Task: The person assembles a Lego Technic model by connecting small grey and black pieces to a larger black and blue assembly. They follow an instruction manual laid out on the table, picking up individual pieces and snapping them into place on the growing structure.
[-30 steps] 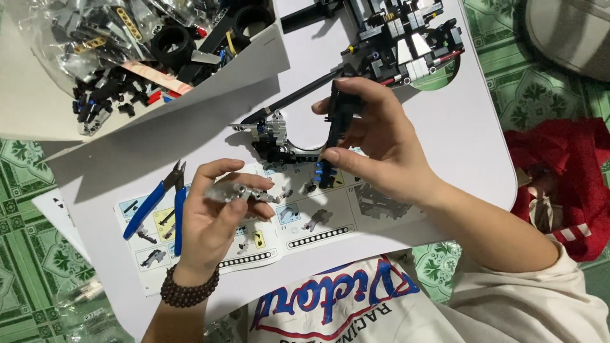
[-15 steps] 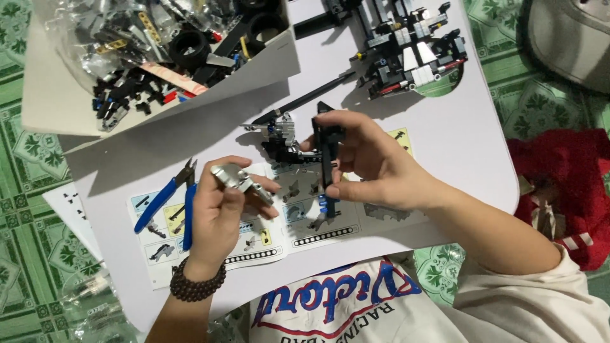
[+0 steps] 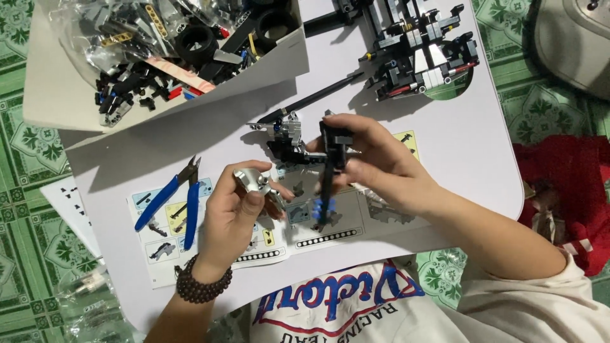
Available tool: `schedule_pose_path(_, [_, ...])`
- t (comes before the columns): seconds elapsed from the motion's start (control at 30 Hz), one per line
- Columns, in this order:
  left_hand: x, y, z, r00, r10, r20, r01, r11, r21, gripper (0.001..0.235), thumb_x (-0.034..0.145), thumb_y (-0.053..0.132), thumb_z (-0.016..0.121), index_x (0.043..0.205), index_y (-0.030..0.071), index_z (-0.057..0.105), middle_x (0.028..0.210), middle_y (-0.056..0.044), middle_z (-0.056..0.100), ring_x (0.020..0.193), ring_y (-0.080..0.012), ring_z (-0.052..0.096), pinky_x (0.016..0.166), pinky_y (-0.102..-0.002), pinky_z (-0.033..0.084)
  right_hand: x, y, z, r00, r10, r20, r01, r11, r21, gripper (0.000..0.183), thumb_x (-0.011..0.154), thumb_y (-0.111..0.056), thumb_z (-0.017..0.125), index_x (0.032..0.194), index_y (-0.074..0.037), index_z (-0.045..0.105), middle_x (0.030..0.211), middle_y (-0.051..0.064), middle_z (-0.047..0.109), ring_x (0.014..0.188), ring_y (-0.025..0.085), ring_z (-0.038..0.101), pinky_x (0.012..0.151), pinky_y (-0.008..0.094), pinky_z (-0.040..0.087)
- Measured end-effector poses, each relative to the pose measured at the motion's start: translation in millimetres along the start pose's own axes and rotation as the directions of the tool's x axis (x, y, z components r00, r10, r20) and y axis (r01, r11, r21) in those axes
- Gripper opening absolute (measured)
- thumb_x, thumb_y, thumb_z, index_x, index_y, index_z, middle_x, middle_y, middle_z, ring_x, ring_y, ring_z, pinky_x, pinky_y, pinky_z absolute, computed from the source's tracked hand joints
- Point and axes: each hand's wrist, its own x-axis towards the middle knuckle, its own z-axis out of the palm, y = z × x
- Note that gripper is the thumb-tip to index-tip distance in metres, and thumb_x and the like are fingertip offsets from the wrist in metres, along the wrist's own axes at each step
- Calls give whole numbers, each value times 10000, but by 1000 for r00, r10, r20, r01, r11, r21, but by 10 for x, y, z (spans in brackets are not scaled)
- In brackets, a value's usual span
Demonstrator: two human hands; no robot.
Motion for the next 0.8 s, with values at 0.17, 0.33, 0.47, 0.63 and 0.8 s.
schedule_pose_path(0.17, [4,-25,9,1000,1,18,-2,999,43,473,883,428,471,1138,30,456,899,-167,693,616,-193,680,581,-260,591,-29,16,-37,999,-37,-32,39,996,85,392,961,-125,493,1325,-47,368,1171,247,575,942,358,676,820,431,602])
schedule_pose_path(0.33, [-6,-57,21,999,-28,15,27,998,50,443,886,393,476,1138,29,459,900,-162,694,620,-191,682,561,-258,597,-45,26,-52,997,-3,-73,10,996,86,398,933,-107,532,1306,-40,411,1102,234,605,919,360,692,850,431,597])
schedule_pose_path(0.47, [-4,-63,26,998,-54,14,53,997,63,435,875,400,487,1125,45,464,904,-153,704,614,-192,698,536,-258,597,-45,45,-65,997,-36,-73,43,995,94,413,928,-117,552,1305,-14,419,1086,234,627,943,313,671,881,407,581])
schedule_pose_path(0.63, [0,-45,44,999,-40,25,36,991,131,411,881,390,476,1123,58,473,882,-131,712,598,-149,681,525,-228,591,-43,83,-106,995,-84,-45,87,994,59,393,935,-105,553,1297,-20,424,1112,227,623,971,276,661,896,378,585])
schedule_pose_path(0.8, [-30,-69,36,999,-44,-5,45,989,139,441,859,367,514,1174,62,469,929,-117,689,666,-189,717,589,-270,621,-67,104,-176,992,39,123,-90,890,447,527,954,-57,515,1406,-48,245,1158,323,559,835,301,639,816,430,540])
